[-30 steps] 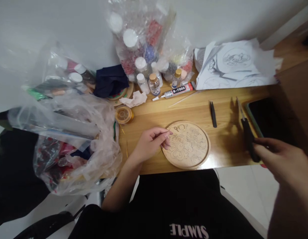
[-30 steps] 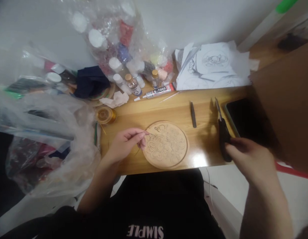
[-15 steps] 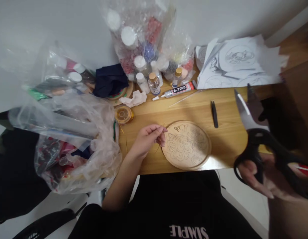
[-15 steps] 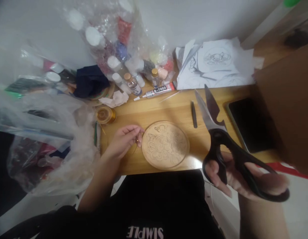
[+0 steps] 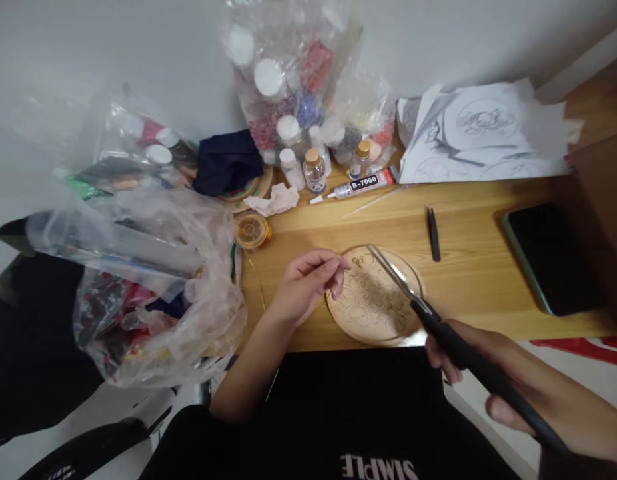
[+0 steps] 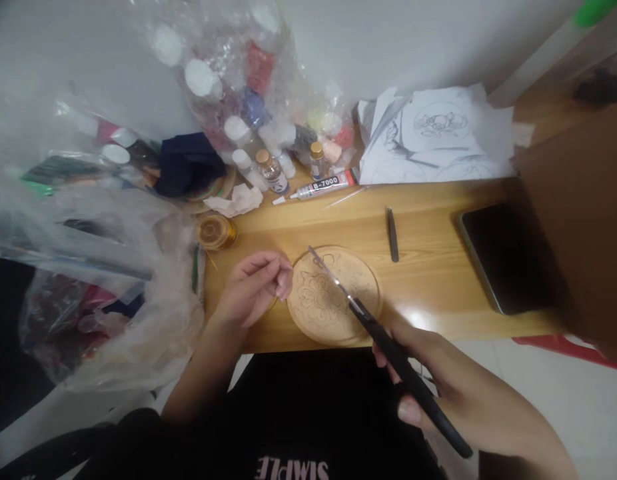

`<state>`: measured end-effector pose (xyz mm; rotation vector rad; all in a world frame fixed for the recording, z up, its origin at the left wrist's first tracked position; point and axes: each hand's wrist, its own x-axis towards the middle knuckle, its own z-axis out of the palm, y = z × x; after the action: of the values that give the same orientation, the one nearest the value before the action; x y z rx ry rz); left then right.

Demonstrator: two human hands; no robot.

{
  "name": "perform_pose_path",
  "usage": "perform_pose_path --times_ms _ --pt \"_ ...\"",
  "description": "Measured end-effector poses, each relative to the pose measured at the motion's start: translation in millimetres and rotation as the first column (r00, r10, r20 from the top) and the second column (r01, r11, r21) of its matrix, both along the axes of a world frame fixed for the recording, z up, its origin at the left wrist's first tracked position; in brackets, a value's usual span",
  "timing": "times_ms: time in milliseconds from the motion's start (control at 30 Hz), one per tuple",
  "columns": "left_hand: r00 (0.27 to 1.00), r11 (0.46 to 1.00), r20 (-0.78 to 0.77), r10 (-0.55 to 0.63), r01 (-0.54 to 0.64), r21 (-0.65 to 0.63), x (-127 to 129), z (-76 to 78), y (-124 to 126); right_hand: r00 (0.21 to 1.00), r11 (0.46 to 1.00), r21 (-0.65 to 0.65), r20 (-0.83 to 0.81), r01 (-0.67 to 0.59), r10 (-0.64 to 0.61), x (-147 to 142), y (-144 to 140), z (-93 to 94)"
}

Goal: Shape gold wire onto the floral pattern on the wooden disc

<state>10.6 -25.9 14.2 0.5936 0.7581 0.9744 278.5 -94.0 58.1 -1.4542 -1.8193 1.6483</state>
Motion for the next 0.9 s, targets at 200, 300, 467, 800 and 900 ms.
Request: perform_pose_path --times_ms 200,300,467,800,900 --pt "1.000 0.998 0.031 0.000 -0.002 0.063 5.6 2.6 -3.4 0.996 0.997 0.059 -0.061 -0.056 0.060 -8.2 0.6 3.4" --pt "0.999 0.996 0.049 -0.007 0.003 0.088 7.5 1.8 -3.3 0.992 0.988 0.114 -0.052 -0.109 0.115 -7.1 2.8 3.4" --pt "0.999 0.990 0.048 -0.023 0.016 0.142 8.1 -1.4 -4.7 0.992 0.973 0.203 -0.032 -0.111 0.120 -13.0 5.3 7.1" --pt "0.998 0.989 -0.041 -0.047 0.053 0.139 11.2 -3.1 -8.2 1.000 0.994 0.108 -0.001 -0.005 0.006 -11.1 -8.5 3.7" --pt "0.998 0.986 -0.031 -0.049 0.053 0.155 12.8 -4.1 -9.3 0.999 0.998 0.041 0.017 0.043 -0.044 -11.3 -12.2 0.9"
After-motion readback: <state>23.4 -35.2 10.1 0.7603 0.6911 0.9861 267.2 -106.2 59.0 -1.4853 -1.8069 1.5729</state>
